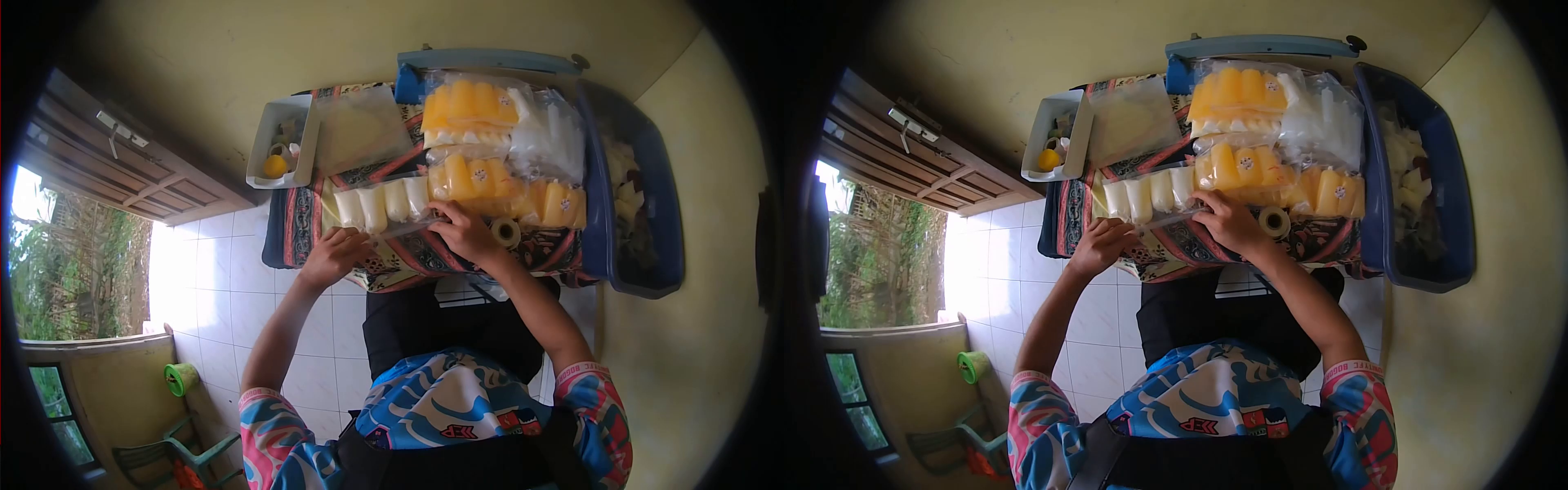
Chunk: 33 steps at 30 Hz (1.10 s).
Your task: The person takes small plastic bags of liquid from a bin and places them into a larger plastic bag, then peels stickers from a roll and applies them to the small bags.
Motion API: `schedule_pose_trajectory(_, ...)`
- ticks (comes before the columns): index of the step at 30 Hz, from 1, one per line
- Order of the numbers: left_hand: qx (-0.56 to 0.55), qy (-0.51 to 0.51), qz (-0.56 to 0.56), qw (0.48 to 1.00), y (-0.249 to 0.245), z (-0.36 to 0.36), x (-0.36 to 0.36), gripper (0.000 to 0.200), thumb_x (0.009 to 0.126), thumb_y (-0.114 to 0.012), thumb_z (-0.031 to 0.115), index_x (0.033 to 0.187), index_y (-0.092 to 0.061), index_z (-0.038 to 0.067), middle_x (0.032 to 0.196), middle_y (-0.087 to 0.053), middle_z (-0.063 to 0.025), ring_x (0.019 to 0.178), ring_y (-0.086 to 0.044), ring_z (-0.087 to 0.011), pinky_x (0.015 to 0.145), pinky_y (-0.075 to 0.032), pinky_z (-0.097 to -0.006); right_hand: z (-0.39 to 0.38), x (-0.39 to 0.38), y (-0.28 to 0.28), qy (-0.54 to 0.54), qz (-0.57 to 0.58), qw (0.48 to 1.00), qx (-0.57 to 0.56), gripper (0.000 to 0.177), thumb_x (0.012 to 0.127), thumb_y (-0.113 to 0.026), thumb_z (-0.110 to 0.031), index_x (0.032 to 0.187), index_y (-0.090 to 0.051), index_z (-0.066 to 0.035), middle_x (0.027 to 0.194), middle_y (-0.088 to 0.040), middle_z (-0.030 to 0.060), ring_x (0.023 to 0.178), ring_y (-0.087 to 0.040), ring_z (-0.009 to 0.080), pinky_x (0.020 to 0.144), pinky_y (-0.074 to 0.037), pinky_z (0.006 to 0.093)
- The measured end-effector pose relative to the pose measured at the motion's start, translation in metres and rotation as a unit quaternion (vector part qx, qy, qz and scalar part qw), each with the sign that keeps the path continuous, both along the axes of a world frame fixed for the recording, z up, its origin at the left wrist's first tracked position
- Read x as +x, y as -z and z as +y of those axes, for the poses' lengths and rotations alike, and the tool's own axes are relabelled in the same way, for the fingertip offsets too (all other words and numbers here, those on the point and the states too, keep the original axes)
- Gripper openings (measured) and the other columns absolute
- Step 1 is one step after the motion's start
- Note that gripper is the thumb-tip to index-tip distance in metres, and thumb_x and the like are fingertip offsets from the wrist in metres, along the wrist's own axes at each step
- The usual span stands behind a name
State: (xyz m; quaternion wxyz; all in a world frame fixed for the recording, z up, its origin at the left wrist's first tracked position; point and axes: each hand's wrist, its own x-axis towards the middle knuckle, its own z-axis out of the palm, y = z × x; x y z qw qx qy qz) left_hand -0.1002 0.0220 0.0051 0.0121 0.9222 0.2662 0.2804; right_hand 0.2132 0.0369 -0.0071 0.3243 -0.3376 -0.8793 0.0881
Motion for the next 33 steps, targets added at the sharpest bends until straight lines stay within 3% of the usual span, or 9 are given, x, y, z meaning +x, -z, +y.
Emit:
schedule_pose_trajectory(4, -0.025, -0.026, 0.005, 0.999, -0.002, -0.004, -0.005, 0.025, 0.070, -0.074, 0.007, 0.095, -0.071, 0.005, 0.108, -0.068, -0.0070, 0.099, -0.063, -0.0256, 0.084, -0.050, -0.0369, -0.010, 0.001, -0.015, 0.024, -0.007, 0.996, -0.089, 0.023, 0.072, -0.065, -0.002, 0.094, -0.071, 0.000, 0.122, -0.058, 0.0138, 0.105, -0.061, 0.0326, 0.087, -0.053, 0.0396)
schedule_pose_trajectory(9, -0.064, -0.035, -0.004, 0.997, 0.000, -0.008, -0.012, 0.022, 0.074, -0.073, 0.005, 0.095, -0.070, 0.004, 0.108, -0.068, -0.0078, 0.100, -0.062, -0.0275, 0.085, -0.051, -0.0376, -0.014, 0.001, -0.026, 0.023, -0.063, 0.997, -0.036, 0.024, 0.072, -0.064, -0.002, 0.095, -0.069, 0.003, 0.122, -0.058, 0.0164, 0.106, -0.061, 0.0325, 0.089, -0.052, 0.0384)
schedule_pose_trajectory(13, -0.035, -0.049, -0.017, 0.998, 0.012, -0.002, -0.015, 0.012, 0.074, -0.073, 0.007, 0.085, -0.069, 0.007, 0.103, -0.067, -0.0062, 0.096, -0.063, -0.0252, 0.080, -0.050, -0.0368, -0.008, 0.004, -0.013, 0.015, -0.072, 0.997, -0.024, 0.020, 0.074, -0.065, -0.005, 0.093, -0.067, 0.003, 0.121, -0.058, 0.0167, 0.104, -0.061, 0.0323, 0.088, -0.053, 0.0389)
schedule_pose_trajectory(19, -0.071, -0.156, -0.128, 0.977, 0.017, -0.006, 0.002, 0.010, 0.074, -0.075, 0.006, 0.072, -0.065, 0.005, 0.083, -0.063, -0.0072, 0.080, -0.060, -0.0265, 0.072, -0.050, -0.0383, -0.015, -0.006, -0.019, 0.090, -0.035, 0.993, -0.064, 0.011, 0.079, -0.067, -0.008, 0.085, -0.063, 0.001, 0.117, -0.059, 0.0158, 0.099, -0.062, 0.0332, 0.084, -0.053, 0.0402)
schedule_pose_trajectory(21, -0.074, -0.217, -0.148, 0.962, 0.018, -0.011, 0.008, 0.013, 0.074, -0.076, 0.005, 0.068, -0.064, 0.004, 0.078, -0.061, -0.0072, 0.076, -0.058, -0.0266, 0.069, -0.049, -0.0389, -0.017, -0.006, -0.028, 0.071, -0.030, 0.996, -0.039, 0.012, 0.080, -0.069, -0.009, 0.084, -0.063, 0.001, 0.114, -0.060, 0.0154, 0.095, -0.063, 0.0329, 0.081, -0.053, 0.0401)
schedule_pose_trajectory(25, -0.097, -0.256, -0.190, 0.943, 0.024, -0.018, 0.014, 0.014, 0.075, -0.076, 0.004, 0.068, -0.064, 0.001, 0.074, -0.060, -0.0088, 0.071, -0.058, -0.0275, 0.065, -0.048, -0.0384, -0.013, -0.001, -0.019, 0.032, -0.025, 0.999, -0.025, 0.015, 0.081, -0.071, -0.012, 0.084, -0.062, 0.000, 0.110, -0.061, 0.0142, 0.090, -0.064, 0.0314, 0.074, -0.054, 0.0393)
schedule_pose_trajectory(28, -0.112, -0.269, -0.200, 0.936, 0.027, -0.020, 0.015, 0.017, 0.075, -0.076, 0.004, 0.067, -0.062, 0.001, 0.074, -0.059, -0.0086, 0.068, -0.058, -0.0260, 0.061, -0.048, -0.0368, -0.011, -0.006, -0.011, 0.064, 0.023, 0.997, -0.032, 0.016, 0.082, -0.072, -0.013, 0.083, -0.062, 0.000, 0.107, -0.061, 0.0128, 0.086, -0.064, 0.0304, 0.070, -0.053, 0.0388)
schedule_pose_trajectory(33, -0.192, -0.269, -0.236, 0.914, 0.028, -0.021, 0.014, 0.016, 0.075, -0.075, 0.003, 0.070, -0.060, 0.001, 0.077, -0.060, -0.0082, 0.068, -0.061, -0.0235, 0.056, -0.049, -0.0324, -0.015, -0.020, -0.008, 0.150, 0.124, 0.966, -0.170, 0.012, 0.083, -0.070, -0.006, 0.082, -0.060, -0.001, 0.100, -0.059, 0.0110, 0.081, -0.064, 0.0296, 0.068, -0.052, 0.0396)
